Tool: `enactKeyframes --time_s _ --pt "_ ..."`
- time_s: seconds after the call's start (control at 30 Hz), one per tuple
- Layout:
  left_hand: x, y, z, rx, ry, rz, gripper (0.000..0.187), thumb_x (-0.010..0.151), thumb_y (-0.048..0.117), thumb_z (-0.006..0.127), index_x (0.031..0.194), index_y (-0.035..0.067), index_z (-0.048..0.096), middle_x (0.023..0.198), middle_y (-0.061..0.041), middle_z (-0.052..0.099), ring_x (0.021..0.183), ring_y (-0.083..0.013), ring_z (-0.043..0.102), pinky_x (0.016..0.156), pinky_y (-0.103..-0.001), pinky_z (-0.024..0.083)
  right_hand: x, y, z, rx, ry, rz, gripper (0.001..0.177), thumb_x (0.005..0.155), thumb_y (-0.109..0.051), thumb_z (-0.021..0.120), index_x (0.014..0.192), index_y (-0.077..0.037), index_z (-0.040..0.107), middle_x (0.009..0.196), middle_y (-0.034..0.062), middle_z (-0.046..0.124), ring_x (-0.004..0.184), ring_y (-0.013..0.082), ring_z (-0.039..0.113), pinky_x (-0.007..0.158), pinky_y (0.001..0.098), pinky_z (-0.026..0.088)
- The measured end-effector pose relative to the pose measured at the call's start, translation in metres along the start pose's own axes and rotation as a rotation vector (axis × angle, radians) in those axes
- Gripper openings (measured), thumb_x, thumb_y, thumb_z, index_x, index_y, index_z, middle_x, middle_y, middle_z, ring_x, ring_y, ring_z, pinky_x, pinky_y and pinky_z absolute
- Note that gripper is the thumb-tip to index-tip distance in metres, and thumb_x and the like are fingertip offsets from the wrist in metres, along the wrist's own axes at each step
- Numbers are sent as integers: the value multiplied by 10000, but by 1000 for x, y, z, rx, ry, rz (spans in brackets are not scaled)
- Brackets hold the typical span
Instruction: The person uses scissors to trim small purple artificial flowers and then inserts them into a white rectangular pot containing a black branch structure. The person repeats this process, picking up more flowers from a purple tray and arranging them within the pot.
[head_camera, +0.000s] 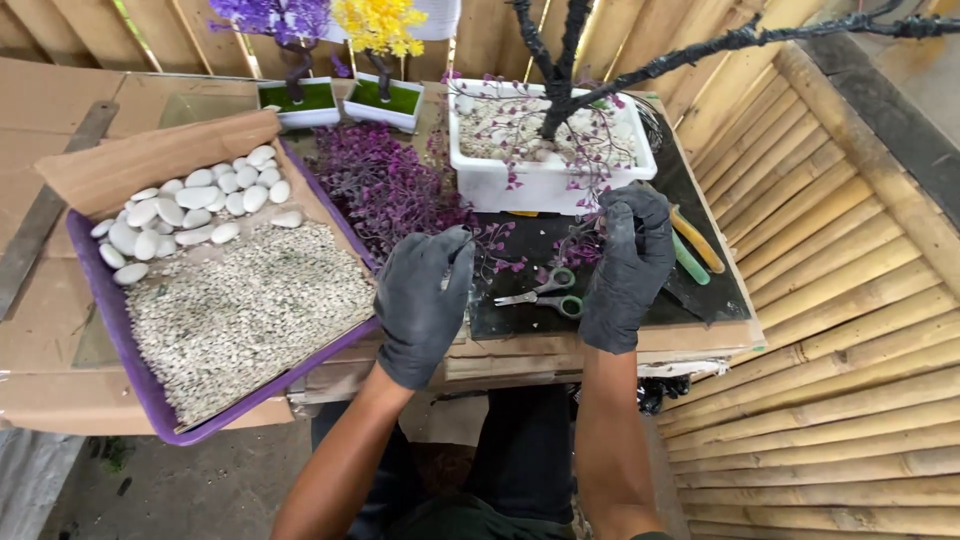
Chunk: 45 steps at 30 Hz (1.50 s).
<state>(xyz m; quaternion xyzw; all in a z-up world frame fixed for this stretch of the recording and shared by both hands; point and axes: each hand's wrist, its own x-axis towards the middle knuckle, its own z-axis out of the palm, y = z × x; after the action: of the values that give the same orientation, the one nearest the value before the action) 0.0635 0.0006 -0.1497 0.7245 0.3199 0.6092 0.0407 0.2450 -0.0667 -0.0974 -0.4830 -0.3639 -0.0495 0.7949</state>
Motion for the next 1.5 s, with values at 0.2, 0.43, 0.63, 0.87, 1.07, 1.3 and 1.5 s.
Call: enactKeyframes --time_s 0.2,0.43,0.63,0.87,1.07,1.3,1.5 --pt "-4 -25 43 503 22 165 372 1004 360 736 1313 155 706 1211 -181 666 1142 -419 636 961 -544 534 2 -9 -19 -77 -39 5 67 1019 -38 654 1015 -71 713 1069 107 713 1028 168 613 1008 382 502" --pt "18 50 -2 -19 -134 143 274 919 192 756 1191 157 745 1185 -128 612 1094 -395 591 930 -484 499 -5 -27 -18 3 -75 47 41 986 -53 691 990 -66 730 1097 92 655 1051 165 565 1032 355 469" --pt "2 75 3 -469 -397 -121 354 839 215 850 1178 150 769 1202 -122 690 1141 -385 645 1021 -440 525 -17 -42 -11 213 -145 110 67 969 -77 671 939 -26 702 1060 128 635 1020 176 557 976 343 459" --pt "-6 68 15 -629 -426 -298 175 931 138 760 1105 149 776 1009 -83 734 953 -322 718 907 -389 581 -21 -35 -13 201 -132 168 54 976 -71 667 995 -41 709 1086 106 673 972 132 574 962 318 466" --pt "2 59 -6 -904 -472 -562 118 955 96 732 1068 83 765 933 -63 728 861 -148 649 839 -369 580 -17 -49 -16 214 -262 158 210 1032 -83 575 1179 14 689 1063 137 681 856 131 567 911 314 501" --pt "9 50 -33 -921 -518 -636 159 930 40 744 1087 33 767 895 -117 750 853 -109 615 794 -373 597 -13 -51 -15 79 -487 255 253 848 3 794 1100 8 778 929 193 768 839 191 696 884 352 578" --pt "11 46 -53 -967 -361 -543 352 1044 279 530 1218 3 662 1082 -216 716 991 -290 679 913 -429 575 -14 -68 -10 1 -278 299 174 805 -9 838 967 -52 789 929 118 783 876 134 707 912 347 596"
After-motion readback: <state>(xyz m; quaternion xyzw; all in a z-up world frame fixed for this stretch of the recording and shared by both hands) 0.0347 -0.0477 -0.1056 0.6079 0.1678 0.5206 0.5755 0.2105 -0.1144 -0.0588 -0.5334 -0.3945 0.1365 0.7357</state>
